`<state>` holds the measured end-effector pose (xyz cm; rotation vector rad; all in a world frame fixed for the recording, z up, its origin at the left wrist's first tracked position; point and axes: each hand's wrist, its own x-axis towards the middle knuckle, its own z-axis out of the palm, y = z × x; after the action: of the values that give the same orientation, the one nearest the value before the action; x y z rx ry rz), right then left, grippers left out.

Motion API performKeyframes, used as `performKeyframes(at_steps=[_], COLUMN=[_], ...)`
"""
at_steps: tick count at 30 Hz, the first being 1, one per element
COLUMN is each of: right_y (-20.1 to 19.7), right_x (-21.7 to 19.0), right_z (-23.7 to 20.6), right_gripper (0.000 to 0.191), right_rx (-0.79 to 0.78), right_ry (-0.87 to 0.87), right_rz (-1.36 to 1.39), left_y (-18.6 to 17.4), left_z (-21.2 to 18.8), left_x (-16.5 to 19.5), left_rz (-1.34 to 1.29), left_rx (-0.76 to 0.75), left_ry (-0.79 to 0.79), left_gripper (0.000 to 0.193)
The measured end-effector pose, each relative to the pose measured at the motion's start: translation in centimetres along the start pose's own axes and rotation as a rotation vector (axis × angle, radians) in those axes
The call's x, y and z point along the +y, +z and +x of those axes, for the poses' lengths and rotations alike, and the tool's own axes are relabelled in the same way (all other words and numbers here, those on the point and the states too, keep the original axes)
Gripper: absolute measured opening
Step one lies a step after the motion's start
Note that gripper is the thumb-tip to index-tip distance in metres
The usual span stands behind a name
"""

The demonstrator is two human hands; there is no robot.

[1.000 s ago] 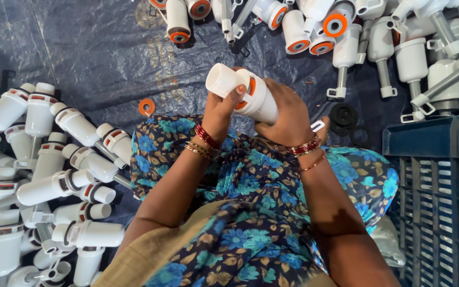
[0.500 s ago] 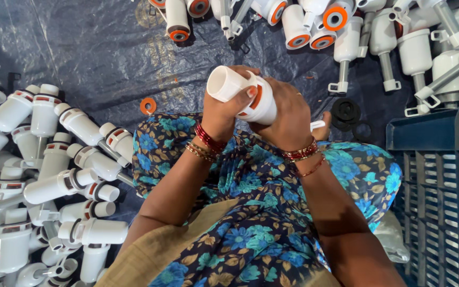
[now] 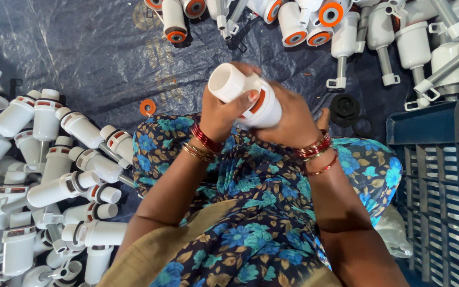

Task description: The person sits on a tarp and assembles white plastic components by inserting black rubber rings and screwing white caps onto cylindrical bodies. The person handles the parts one at a time, repeating the assembly process for multiple units.

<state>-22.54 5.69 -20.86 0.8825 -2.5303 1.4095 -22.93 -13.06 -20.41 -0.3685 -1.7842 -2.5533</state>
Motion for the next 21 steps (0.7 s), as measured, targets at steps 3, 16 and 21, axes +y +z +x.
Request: performKeyframes(at_steps=[3, 16, 21], right_y=[0.9, 2.2, 3.3], right_x=[-0.2, 1.4, 0.8], right_z=[-0.2, -0.7, -0.9], right_gripper=[0.083, 0.090, 0.072], right_rx=[0.111, 0.159, 0.211], right_ry=[0.074, 0.118, 0.118], right_rz=[-0.156, -0.014, -0.228], left_y=[1.2, 0.7, 0.8], left_z=[0.0, 0.3, 0.0], left_x=[-0.6, 0.2, -1.0], left_rz=[0.027, 0.065, -0.098], left_rx=[0.192, 0.156, 0.148], left_ry=[-0.032, 0.058, 0.081], left_gripper=[0.036, 0.045, 0.035])
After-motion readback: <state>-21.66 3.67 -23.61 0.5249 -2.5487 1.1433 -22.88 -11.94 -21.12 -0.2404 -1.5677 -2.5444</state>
